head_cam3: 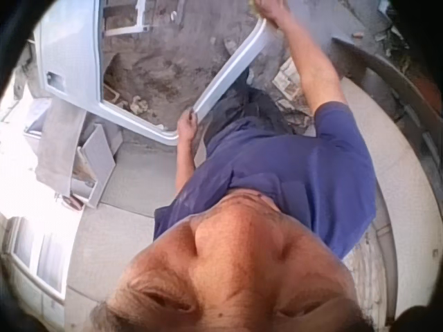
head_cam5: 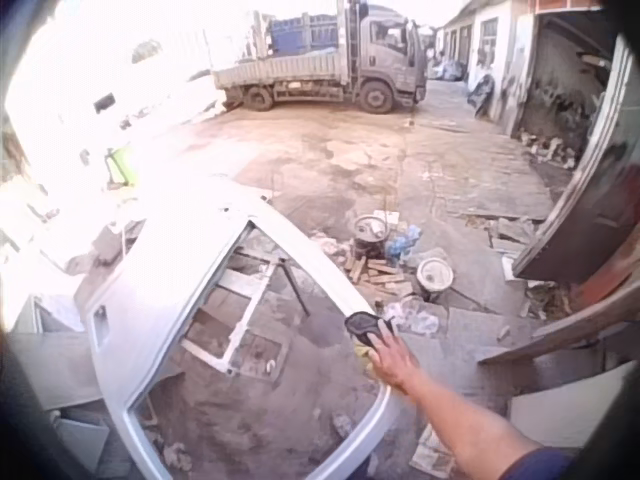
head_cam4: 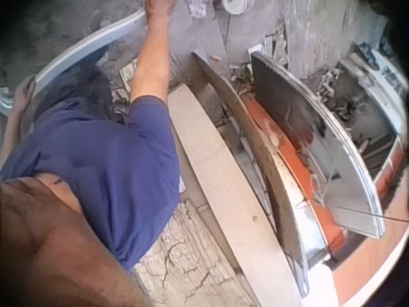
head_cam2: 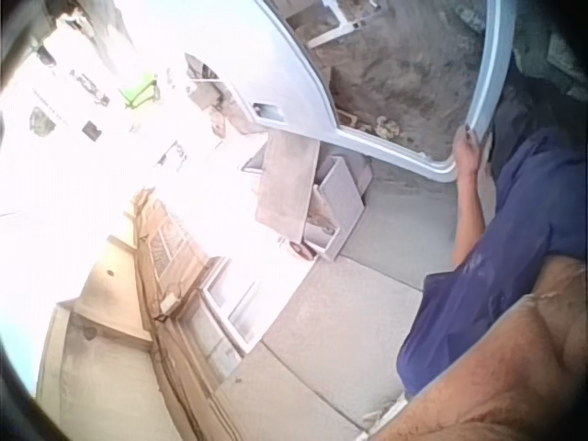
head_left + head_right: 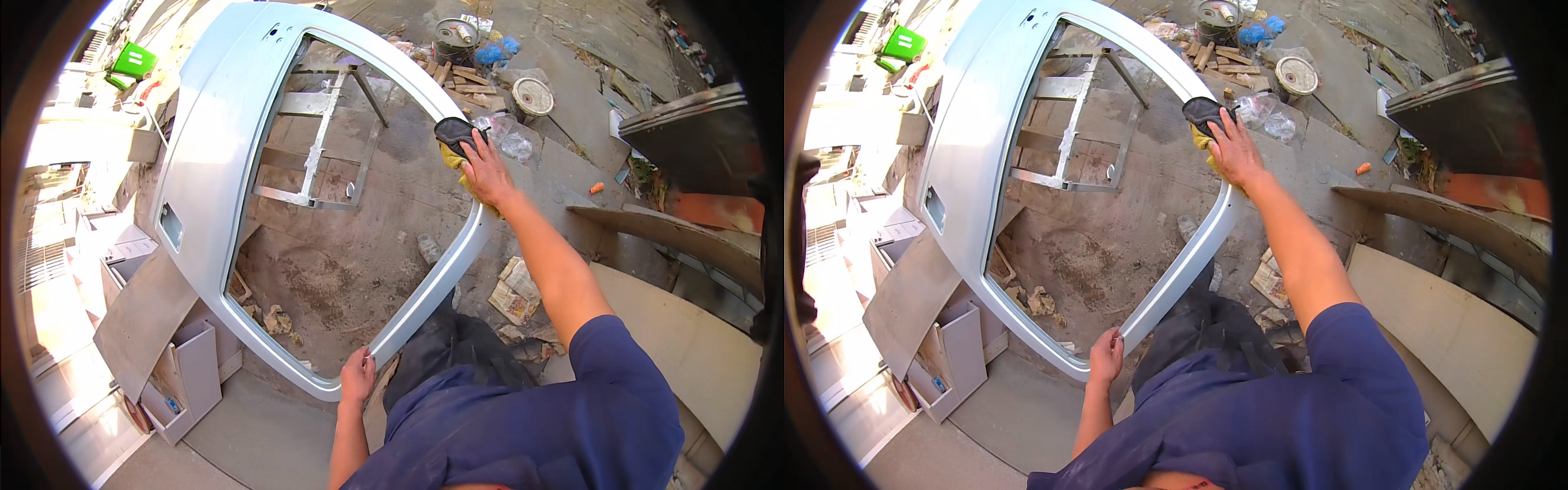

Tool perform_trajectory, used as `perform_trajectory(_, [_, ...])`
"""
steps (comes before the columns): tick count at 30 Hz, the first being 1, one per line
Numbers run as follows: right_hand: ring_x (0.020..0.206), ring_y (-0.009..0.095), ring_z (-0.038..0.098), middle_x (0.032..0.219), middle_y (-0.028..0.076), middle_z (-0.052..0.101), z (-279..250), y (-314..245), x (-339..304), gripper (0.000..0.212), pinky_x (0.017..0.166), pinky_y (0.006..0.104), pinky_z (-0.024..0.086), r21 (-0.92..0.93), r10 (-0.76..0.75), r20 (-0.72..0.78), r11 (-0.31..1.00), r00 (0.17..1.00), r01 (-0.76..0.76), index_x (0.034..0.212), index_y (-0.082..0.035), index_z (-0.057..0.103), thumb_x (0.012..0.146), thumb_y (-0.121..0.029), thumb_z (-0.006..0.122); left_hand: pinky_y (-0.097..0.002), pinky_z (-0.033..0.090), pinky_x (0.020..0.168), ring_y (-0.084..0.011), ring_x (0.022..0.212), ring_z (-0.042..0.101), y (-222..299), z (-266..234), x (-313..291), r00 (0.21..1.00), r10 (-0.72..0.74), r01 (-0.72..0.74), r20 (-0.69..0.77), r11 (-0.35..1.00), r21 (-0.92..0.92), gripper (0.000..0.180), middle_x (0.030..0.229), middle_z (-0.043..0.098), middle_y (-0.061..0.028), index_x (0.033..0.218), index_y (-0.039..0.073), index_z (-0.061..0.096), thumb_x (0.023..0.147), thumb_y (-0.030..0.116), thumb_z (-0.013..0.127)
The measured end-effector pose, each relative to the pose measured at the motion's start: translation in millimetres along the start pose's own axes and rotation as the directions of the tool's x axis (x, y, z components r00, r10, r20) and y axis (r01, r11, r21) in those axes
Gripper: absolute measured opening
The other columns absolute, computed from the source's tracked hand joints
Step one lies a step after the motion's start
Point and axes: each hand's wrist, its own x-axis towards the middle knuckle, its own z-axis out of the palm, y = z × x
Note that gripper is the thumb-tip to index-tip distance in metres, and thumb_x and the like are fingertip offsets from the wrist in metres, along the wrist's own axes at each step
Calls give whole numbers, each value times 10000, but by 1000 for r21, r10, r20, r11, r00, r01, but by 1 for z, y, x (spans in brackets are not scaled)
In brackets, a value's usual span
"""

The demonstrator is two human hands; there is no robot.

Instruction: The person sands a white car door with a sanding block, then wipes the surface with a yellow cloth. The person works on the door's edges and main panel, moving around the piece to reach different areas.

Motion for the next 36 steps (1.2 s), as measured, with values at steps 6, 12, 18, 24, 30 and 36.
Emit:
perform_trajectory(6, [1699,495,308,1912,139,220,-6,-8,70,604,1391,557,338,-36,-51,133,998,990,56,1725,-189,521,1152,-349,623,-489,593,1080,-413,1236,734,92,45,93,984,176,-171,-37,979,107,383,1295,780,-210,1406,27,737,1047,161,740])
perform_trajectory(12, [1642,568,356,1875,195,281,3,-14,143,591,1370,587,357,19,-219,53,976,974,218,1672,-153,574,1112,-310,678,-509,541,1189,-426,1391,644,187,103,155,942,334,-335,31,941,47,490,1494,693,-218,1480,5,676,1033,187,760])
perform_trajectory(18, [1650,592,327,1880,214,270,15,-12,248,584,1384,607,315,21,-351,79,936,933,350,1679,-145,565,1128,-324,642,-533,463,1278,-428,1496,574,262,144,190,944,323,-325,71,945,26,642,1611,615,-253,1597,-17,574,1041,241,764])
perform_trajectory(24, [1669,559,312,1858,224,332,46,-47,410,553,1397,596,280,13,-528,12,849,849,528,1666,-171,598,1147,-361,602,-536,422,1311,-424,1537,548,309,167,201,997,80,-81,11,996,42,707,1647,602,-250,1637,-24,546,1059,326,755])
perform_trajectory(30, [1699,530,283,1864,190,357,87,-97,570,570,1422,568,225,-24,-628,31,778,778,628,1702,-195,569,1182,-426,520,-595,320,1368,-440,1601,485,372,202,201,961,-224,235,-164,971,51,804,1693,565,-252,1669,-32,515,1049,411,775])
perform_trajectory(36, [1672,513,359,1785,268,466,137,-119,691,565,1427,532,214,-98,-787,-108,616,607,781,1675,-149,590,1211,-435,441,-623,263,1390,-461,1655,408,441,214,218,880,-363,375,-307,927,-21,804,1751,488,-259,1678,-31,502,1038,357,794])
